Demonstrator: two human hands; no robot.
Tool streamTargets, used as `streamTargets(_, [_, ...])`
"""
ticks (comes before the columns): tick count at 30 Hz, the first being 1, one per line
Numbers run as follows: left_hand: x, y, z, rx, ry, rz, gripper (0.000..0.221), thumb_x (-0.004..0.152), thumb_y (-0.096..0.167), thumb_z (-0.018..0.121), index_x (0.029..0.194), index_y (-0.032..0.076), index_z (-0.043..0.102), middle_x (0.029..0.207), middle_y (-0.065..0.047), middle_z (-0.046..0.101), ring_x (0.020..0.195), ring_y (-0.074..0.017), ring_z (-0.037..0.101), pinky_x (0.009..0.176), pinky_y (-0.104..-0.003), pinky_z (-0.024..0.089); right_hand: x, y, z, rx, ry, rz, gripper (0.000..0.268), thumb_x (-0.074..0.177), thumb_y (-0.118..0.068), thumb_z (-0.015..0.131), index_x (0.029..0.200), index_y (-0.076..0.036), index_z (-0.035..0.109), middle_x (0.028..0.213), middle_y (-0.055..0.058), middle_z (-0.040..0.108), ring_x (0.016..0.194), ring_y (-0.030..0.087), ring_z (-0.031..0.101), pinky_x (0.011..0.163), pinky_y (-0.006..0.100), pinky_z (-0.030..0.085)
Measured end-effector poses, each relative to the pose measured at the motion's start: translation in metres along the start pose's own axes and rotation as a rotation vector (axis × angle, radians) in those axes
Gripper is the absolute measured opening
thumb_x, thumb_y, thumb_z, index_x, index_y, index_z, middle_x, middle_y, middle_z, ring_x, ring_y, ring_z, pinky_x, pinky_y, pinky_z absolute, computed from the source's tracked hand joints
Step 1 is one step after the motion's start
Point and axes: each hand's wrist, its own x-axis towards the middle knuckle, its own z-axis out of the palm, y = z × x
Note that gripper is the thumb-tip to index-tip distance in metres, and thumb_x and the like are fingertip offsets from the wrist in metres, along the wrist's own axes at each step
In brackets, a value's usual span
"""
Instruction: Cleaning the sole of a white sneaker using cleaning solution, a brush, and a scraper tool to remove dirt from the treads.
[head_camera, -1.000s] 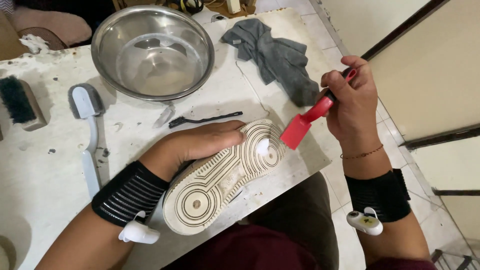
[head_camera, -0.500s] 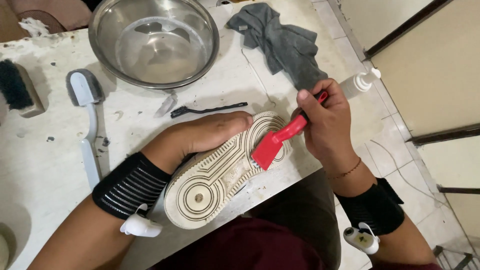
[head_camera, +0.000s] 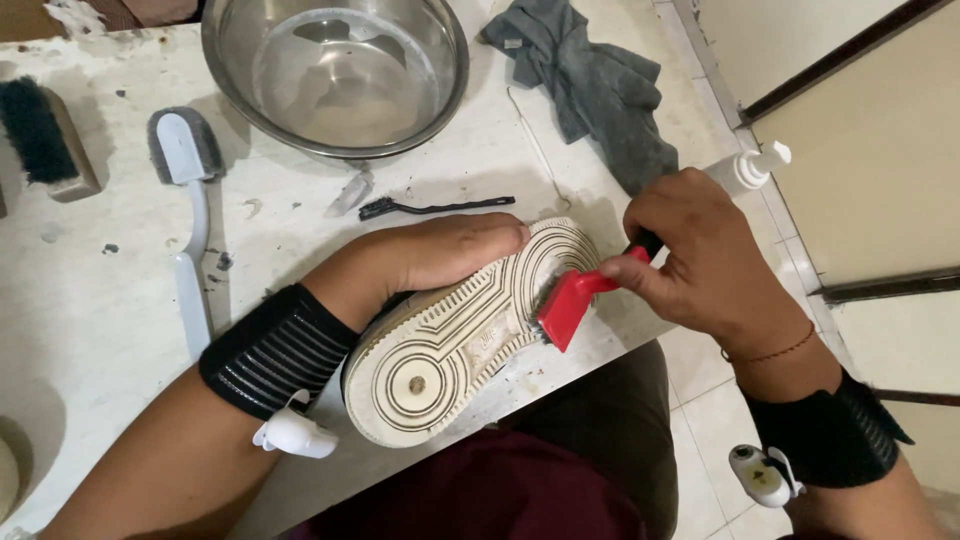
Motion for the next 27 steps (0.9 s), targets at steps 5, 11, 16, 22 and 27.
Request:
streamTargets(5, [-0.001, 0.001, 0.001, 0.011, 0.001, -0.005, 0.068, 0.096, 0.054, 0.031, 0.138, 0.008, 0.058, 0.106, -0.022, 0.068, 0.107, -0.0383, 0.067, 0.096, -0.052, 0.051, 0.004, -0.014, 0.007, -0.029, -0.012, -0.099, 0.049, 0.102, -0.041, 0.053, 0.063, -0.012, 0.05, 0.058, 0.01, 0.043, 0.061, 0.036, 0.054, 0.061, 0.045, 0.044])
streamTargets(11, [-0.004, 0.001, 0.0, 0.022, 0.003, -0.009, 0.068, 0.096, 0.055, 0.031, 0.138, 0.008, 0.058, 0.107, -0.022, 0.068, 0.109, -0.0392, 0.066, 0.099, -0.053, 0.049, 0.002, 0.045, -0.004, -0.238, -0.039, -0.098, 0.05, 0.099, -0.034, 0.05, 0.053, -0.014, 0.046, 0.048, 0.008, 0.041, 0.047, 0.028, 0.048, 0.055, 0.038, 0.042])
streamTargets(16, [-0.004, 0.005, 0.003, 0.054, 0.005, -0.007, 0.069, 0.095, 0.056, 0.029, 0.136, 0.008, 0.058, 0.109, -0.023, 0.068, 0.111, -0.0416, 0.065, 0.101, -0.054, 0.047, 0.002, 0.023, 0.017, -0.129, 0.042, -0.136, 0.048, 0.096, -0.029, 0.052, 0.051, -0.016, 0.041, 0.045, 0.005, 0.034, 0.044, 0.031, 0.045, 0.046, 0.039, 0.038])
streamTargets(22, [-0.005, 0.008, 0.004, 0.075, 0.016, -0.022, 0.068, 0.094, 0.059, 0.031, 0.136, 0.012, 0.059, 0.11, -0.022, 0.07, 0.113, -0.0403, 0.066, 0.101, -0.055, 0.048, -0.015, 0.019, 0.01, -0.11, 0.015, -0.111, 0.046, 0.091, -0.027, 0.05, 0.047, -0.016, 0.044, 0.043, 0.005, 0.04, 0.04, 0.025, 0.044, 0.045, 0.034, 0.039])
streamTargets(27, [-0.004, 0.005, 0.004, 0.025, 0.059, -0.009, 0.064, 0.096, 0.054, 0.034, 0.132, 0.009, 0.062, 0.102, -0.02, 0.071, 0.106, -0.0386, 0.067, 0.099, -0.052, 0.05, -0.035, 0.048, 0.013, -0.228, 0.023, -0.013, 0.045, 0.093, -0.022, 0.051, 0.051, -0.009, 0.05, 0.045, 0.012, 0.044, 0.044, 0.031, 0.049, 0.046, 0.037, 0.04])
